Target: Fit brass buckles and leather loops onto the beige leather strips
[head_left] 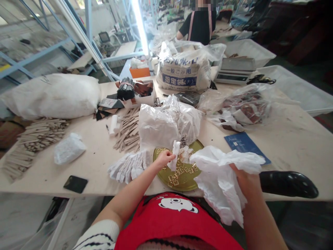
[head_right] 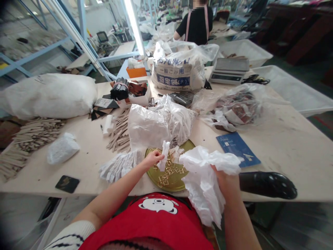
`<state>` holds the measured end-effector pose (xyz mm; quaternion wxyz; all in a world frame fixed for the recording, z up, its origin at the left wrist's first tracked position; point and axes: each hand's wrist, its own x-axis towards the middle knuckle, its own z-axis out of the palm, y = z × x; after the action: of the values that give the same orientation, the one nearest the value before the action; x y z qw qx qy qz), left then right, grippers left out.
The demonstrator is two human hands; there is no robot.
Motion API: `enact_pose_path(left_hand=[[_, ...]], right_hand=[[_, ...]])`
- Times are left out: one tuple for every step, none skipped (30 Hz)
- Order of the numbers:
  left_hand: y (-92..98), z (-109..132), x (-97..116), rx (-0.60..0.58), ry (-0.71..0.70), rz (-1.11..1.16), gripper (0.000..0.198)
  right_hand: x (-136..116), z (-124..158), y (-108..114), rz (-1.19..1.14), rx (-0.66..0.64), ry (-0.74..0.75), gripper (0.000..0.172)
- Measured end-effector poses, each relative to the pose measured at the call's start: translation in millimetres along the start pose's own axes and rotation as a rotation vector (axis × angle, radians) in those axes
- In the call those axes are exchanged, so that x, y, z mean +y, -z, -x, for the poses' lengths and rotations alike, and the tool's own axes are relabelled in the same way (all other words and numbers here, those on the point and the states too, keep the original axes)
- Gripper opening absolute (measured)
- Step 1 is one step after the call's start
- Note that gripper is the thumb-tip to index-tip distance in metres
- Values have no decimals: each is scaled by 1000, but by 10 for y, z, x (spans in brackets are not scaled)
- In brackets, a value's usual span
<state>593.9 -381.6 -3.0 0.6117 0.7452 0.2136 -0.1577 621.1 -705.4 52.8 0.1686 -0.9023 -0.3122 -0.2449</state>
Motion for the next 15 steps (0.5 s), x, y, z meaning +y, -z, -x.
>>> enact_pose_path(left_hand=[[-2,-14,13,-12,7,12,36],[-5,-20,20,-26,14,25,37],[-8,-16,22,-42,21,36,39],[-8,-4,22,-59,28,42,40],[-5,15,21,-75,34,42,41],[2,38,20,-88,39,36,42],[14,62,22,-94,42,24,42],[29,85,28,-96,39,8,42],[47,104,38,-93,30,-11,41],[64,116,54,-86,15,-35,39],[79,123,73,-75,-4,-64,36],[87,122,93,-58,-26,-98,33],[84,116,112,-36,-46,-138,31],[68,106,126,-7,-65,-185,28],[37,95,132,29,-82,-236,25]], right_hand=[[-25,-10,7,14,-21,28,30],[-48,-19,15,27,-53,25,30],[-69,-28,25,36,-97,-9,31],[-85,-34,36,39,-148,-57,31],[-97,-40,46,34,-201,-107,31],[-106,-44,56,17,-248,-153,30],[-112,-46,64,-11,-277,-189,30],[-118,-48,70,-45,-291,-209,30],[-124,-50,74,-82,-291,-221,30],[-130,-52,77,-115,-282,-228,29],[-138,-54,77,-142,-273,-232,28],[-147,-57,75,-162,-267,-235,27],[-155,-61,69,-175,-266,-236,25],[-164,-66,61,-184,-267,-233,24],[-171,-71,50,-190,-264,-223,23]])
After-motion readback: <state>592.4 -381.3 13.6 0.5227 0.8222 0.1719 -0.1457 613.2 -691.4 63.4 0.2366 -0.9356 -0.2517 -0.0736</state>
